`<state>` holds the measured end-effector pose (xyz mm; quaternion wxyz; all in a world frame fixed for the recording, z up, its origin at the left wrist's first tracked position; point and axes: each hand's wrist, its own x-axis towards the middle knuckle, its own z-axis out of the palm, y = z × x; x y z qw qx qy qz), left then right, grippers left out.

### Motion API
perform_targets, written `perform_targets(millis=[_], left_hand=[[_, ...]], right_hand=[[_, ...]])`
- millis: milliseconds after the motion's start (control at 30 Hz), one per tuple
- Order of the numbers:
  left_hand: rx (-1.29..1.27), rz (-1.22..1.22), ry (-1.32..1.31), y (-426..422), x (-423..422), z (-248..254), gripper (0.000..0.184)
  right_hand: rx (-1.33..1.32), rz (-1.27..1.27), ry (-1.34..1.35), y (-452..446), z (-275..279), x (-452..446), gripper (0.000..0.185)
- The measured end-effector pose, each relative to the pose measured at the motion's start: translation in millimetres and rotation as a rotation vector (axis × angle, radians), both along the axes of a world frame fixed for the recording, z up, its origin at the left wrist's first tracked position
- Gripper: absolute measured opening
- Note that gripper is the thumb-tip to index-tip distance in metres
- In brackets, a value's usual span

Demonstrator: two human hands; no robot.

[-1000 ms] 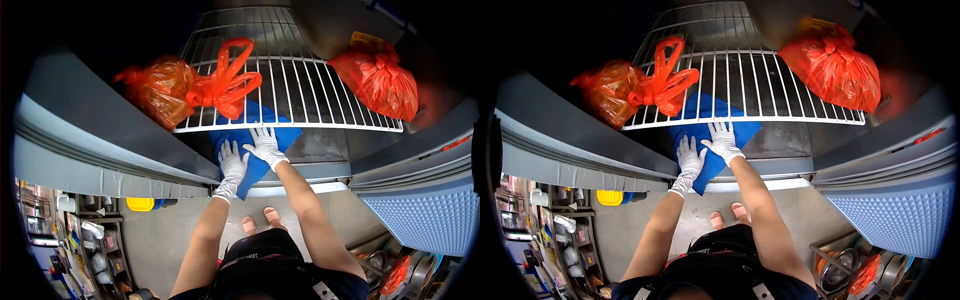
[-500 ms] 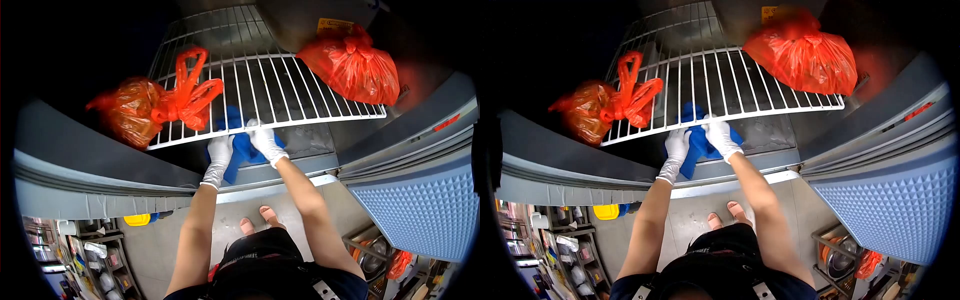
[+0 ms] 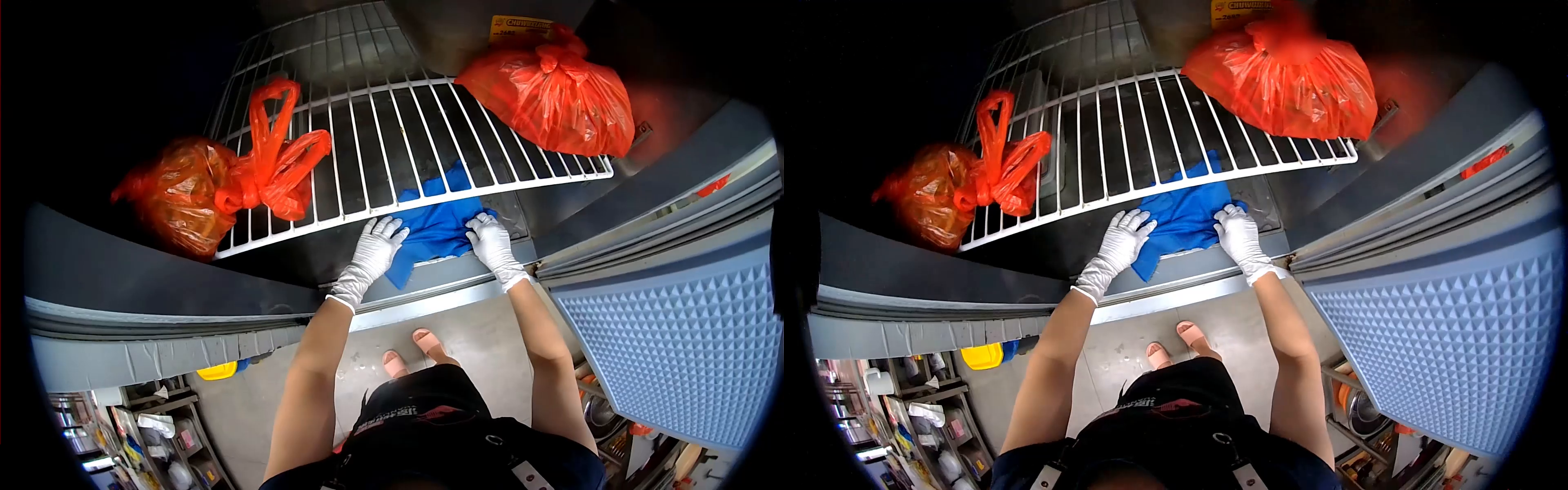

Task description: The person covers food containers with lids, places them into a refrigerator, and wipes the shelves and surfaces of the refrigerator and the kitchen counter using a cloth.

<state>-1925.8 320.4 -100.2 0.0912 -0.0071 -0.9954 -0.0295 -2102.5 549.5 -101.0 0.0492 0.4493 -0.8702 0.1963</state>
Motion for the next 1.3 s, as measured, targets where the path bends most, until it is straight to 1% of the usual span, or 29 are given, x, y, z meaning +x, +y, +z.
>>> perform_targets(millis=[33,133,167,267,300,333,400,500,533,600,633,667,800,933,1033,1167,1300], left_hand=[[-0.026,0.007,0.075,0,-1,2,0.031],[-0.023,0.088,0.019,1,-2,6,0.029],[-0.050,0.067,0.101,2,-2,7,0.028],[-0.093,0.103,0.036,7,-4,10,0.028],[-0.089,0.095,0.044,7,-5,11,0.028],[-0.092,0.079,0.061,6,-6,9,0.028],[-0.106,0.035,0.033,3,-10,6,0.028],[-0.104,0.022,0.123,16,-19,18,0.027],[-0.089,-0.009,0.092,21,-24,17,0.030],[-0.168,-0.046,0.055,34,-33,12,0.033],[-0.183,-0.039,0.126,41,-35,4,0.037],[-0.121,-0.049,0.159,47,-35,2,0.039],[-0.066,-0.043,0.153,50,-29,1,0.033],[-0.086,0.004,0.089,45,-26,6,0.019],[-0.191,0.031,0.097,32,-20,7,0.012],[-0.183,0.022,0.067,11,-4,9,0.011],[-0.186,0.025,0.109,0,8,5,0.012]], right_hand=[[0.051,-0.030,-0.008,4,3,-1,0.020],[0.040,-0.080,-0.013,17,13,0,0.019],[0.002,-0.069,0.024,22,16,1,0.019],[-0.059,-0.084,0.033,38,14,-1,0.017],[0.028,-0.088,0.022,41,13,-3,0.015],[-0.043,-0.040,0.091,41,12,-3,0.013],[-0.009,-0.043,0.294,42,14,-9,0.009],[0.066,-0.195,0.536,40,61,-10,0.002],[0.153,-0.224,0.573,41,57,-16,0.004],[0.482,-0.317,0.516,46,25,-25,0.010],[0.493,-0.190,0.545,55,-3,-35,0.014],[0.551,-0.144,0.549,58,-5,-32,0.016],[0.380,-0.070,0.330,71,-1,-42,0.019],[0.373,-0.113,0.273,60,8,-30,0.015],[0.367,-0.042,0.274,51,9,-19,0.013],[0.348,0.008,0.225,45,19,-6,0.013],[0.290,0.071,0.189,42,20,-2,0.014]])
